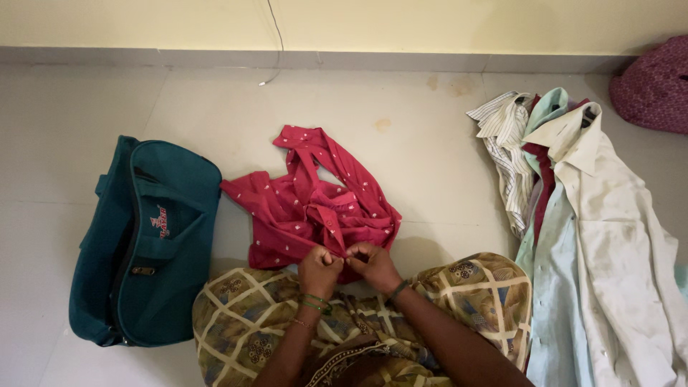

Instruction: The person picks up a red shirt from a pile on the floor, buttons the collar, and then lays it flat to fold it.

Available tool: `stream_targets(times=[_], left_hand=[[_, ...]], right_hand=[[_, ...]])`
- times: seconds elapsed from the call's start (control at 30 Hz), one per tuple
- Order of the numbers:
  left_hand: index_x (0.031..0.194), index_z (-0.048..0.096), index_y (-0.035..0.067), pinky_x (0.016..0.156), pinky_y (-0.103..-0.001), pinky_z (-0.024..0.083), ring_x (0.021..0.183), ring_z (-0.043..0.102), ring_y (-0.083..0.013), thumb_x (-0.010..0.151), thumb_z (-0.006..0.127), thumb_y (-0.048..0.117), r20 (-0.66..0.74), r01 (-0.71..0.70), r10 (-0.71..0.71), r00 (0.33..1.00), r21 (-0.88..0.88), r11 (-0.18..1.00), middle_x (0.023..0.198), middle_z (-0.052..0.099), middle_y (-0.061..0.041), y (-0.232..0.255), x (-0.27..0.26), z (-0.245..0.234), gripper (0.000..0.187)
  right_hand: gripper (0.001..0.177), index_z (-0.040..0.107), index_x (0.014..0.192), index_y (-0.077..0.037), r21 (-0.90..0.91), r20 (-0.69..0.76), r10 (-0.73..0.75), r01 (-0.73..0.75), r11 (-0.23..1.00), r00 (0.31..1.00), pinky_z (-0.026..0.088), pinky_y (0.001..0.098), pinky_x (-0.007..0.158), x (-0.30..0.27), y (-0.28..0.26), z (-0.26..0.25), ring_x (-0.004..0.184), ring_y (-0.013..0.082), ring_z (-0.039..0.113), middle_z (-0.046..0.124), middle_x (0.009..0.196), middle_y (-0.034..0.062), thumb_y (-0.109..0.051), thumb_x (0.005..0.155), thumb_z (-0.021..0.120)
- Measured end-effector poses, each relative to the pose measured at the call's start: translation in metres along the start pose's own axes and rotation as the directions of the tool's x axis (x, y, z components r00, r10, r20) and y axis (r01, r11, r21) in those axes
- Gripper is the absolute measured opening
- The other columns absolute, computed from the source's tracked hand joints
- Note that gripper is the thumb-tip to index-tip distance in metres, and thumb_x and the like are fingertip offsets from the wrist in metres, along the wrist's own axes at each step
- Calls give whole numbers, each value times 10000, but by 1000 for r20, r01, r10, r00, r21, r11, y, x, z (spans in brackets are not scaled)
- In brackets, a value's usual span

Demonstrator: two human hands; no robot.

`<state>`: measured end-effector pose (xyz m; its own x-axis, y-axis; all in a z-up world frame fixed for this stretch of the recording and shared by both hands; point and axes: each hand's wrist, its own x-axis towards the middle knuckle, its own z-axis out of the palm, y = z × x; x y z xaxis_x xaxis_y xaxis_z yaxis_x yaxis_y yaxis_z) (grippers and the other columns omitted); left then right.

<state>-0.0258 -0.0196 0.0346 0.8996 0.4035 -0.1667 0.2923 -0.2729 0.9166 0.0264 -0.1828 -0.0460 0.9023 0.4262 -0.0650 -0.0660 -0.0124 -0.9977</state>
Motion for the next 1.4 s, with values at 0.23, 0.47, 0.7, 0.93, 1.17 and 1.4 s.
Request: stream_targets(times=[0.23,0.47,0.7,0.93,1.17,1.4], left_hand=[[713,512,24,598,-295,529,640,635,-110,768,816,11,-40,-79,79,996,-12,997,688,693,-70,-7,3,5,310],[752,460,62,579,-296,562,689,712,-176,823,782,-32,23,59,-55,998,-528,847,768,739,-108,-56,12,24,342],[752,504,112,613,-279,578,719,743,-165,819,802,2,126,297,-281,951,-618,728,844,771,-101,-56,13,25,324],[754,519,95,568,-277,541,690,721,-161,824,804,-16,42,233,-264,964,-612,756,825,763,-118,-60,13,27,314],[752,540,55,537,-273,537,606,647,-137,784,805,-71,-24,127,-172,985,-576,808,722,690,-92,-76,15,34,295],[819,585,36,539,-254,486,621,667,-126,799,785,-32,6,138,-167,986,-592,794,730,699,-71,-59,10,30,213]], right_hand=[[154,706,1033,-20,-119,-25,-49,46,992,998,546,255,811,-2,-23,0,896,72,655,729,941,15,-14,881,724],[133,697,1042,-18,-48,38,39,-37,998,999,548,257,796,1,-14,-6,878,71,655,729,943,11,-56,917,671],[168,715,1063,-13,138,71,186,-194,971,980,513,237,836,16,20,-18,906,61,633,724,986,-14,-72,928,635],[132,727,1040,-9,21,85,117,-119,993,990,526,243,823,10,-1,-13,887,64,638,737,956,-1,-78,948,662],[89,699,992,-16,21,114,100,-103,994,988,579,250,791,4,-23,-6,875,79,689,747,929,24,34,919,710],[105,664,995,-17,32,80,65,-68,997,995,570,256,760,1,-19,1,860,85,683,717,924,24,39,912,696]])
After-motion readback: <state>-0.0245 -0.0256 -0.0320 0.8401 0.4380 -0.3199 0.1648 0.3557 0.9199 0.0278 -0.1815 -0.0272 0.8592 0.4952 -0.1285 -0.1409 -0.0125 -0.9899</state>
